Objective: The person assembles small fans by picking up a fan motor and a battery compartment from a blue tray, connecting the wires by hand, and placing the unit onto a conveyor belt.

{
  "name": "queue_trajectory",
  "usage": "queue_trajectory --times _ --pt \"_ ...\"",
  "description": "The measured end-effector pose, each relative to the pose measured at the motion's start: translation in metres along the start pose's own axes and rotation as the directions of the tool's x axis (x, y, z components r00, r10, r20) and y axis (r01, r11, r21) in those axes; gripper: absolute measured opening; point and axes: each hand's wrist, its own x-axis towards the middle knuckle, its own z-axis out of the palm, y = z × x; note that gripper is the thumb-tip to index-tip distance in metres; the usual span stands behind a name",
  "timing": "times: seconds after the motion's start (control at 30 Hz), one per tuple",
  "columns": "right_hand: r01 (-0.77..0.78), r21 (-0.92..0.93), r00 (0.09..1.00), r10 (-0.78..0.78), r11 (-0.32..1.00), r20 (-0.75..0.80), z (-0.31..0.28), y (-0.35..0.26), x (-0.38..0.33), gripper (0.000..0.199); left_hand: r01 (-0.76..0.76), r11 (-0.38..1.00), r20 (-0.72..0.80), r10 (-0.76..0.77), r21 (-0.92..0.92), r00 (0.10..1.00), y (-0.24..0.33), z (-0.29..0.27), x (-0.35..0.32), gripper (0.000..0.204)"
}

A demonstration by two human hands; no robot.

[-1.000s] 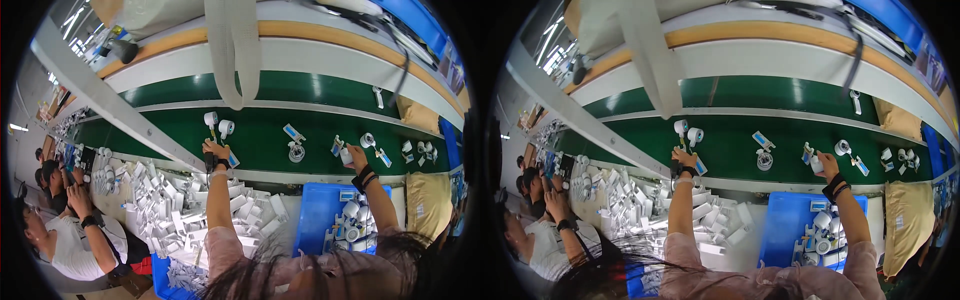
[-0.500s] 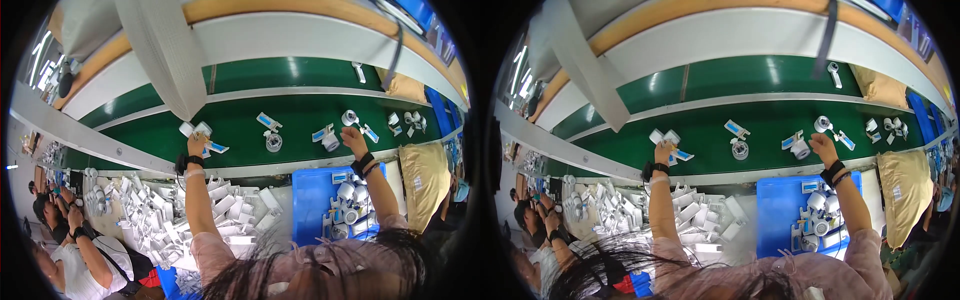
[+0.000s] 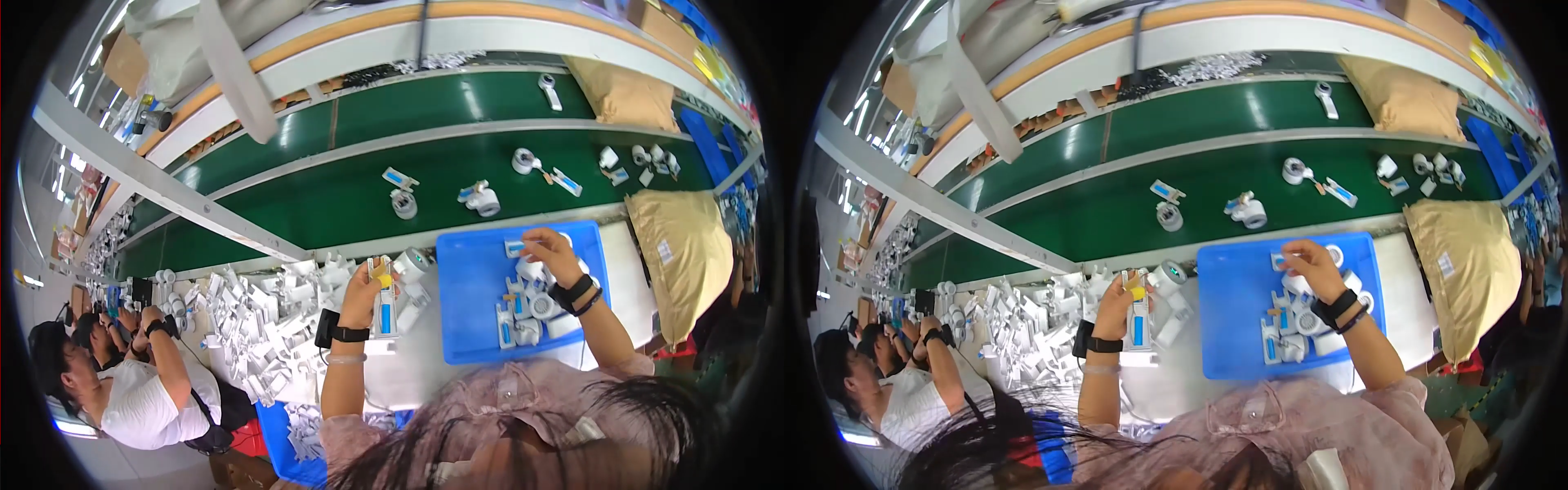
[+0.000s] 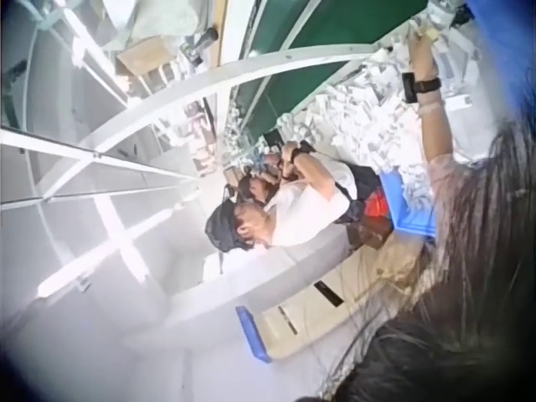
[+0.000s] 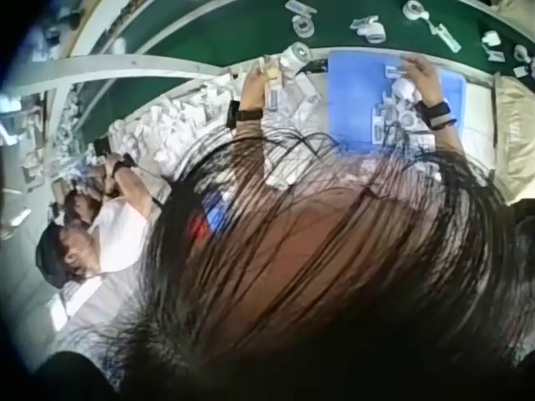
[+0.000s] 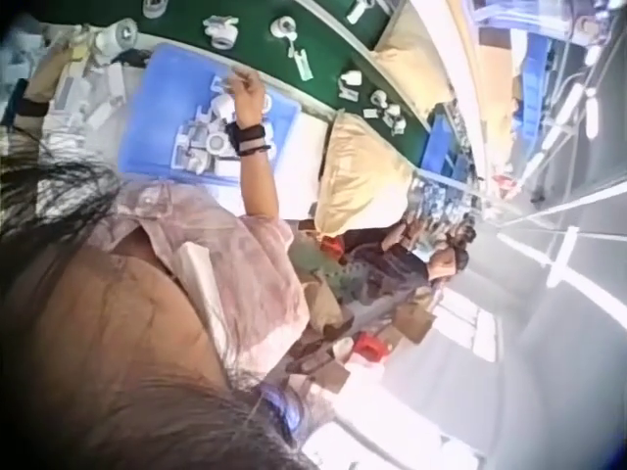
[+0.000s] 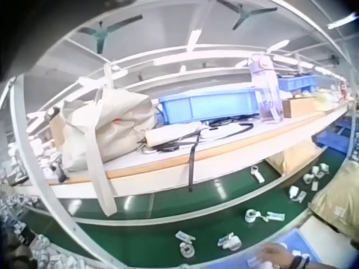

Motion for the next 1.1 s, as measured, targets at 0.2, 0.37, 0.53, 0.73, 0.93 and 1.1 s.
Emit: queue_trajectory --times 0.2,0.37,0.53,0.73,0.93,1.1 --pt "-0.043 -0.007 0.990 0.044 0.999 0.131 -0.003 -0.001 -0.038 0.020 -0.034 0.952 -0.212 0.102 0.306 0.972 -0.076 0.028 -0.030 0.032" --pt "-0.078 0.010 0.977 0.074 0.997 0.201 -0.005 0.005 -0.066 0.019 -0.135 0.789 -0.203 0.313 0.600 0.928 -0.117 0.017 -0.042 0.028" --pt "-0.083 0.031 0.950 0.070 0.996 0.305 -0.002 0.019 -0.076 0.017 0.033 0.955 -0.415 0.096 0.295 0.905 -0.102 0.023 -0.048 0.023" --pt "0.086 -0.007 0.939 -0.079 0.996 0.334 0.025 0.011 -0.081 0.021 -0.111 0.918 -0.238 0.213 0.382 0.948 -0.043 0.076 -0.059 0.019" --pt "0.748 -0.303 0.663 -0.653 0.590 0.367 0.074 -0.049 -0.084 0.030 -0.073 0.941 0.236 -0.007 0.329 0.972 -0.008 0.135 -0.101 0.022" --pt "0.357 -0.202 0.712 -0.126 0.912 0.691 0.062 -0.072 -0.098 0.024 -0.032 0.914 0.522 -0.202 0.404 0.828 0.007 0.159 -0.106 0.029"
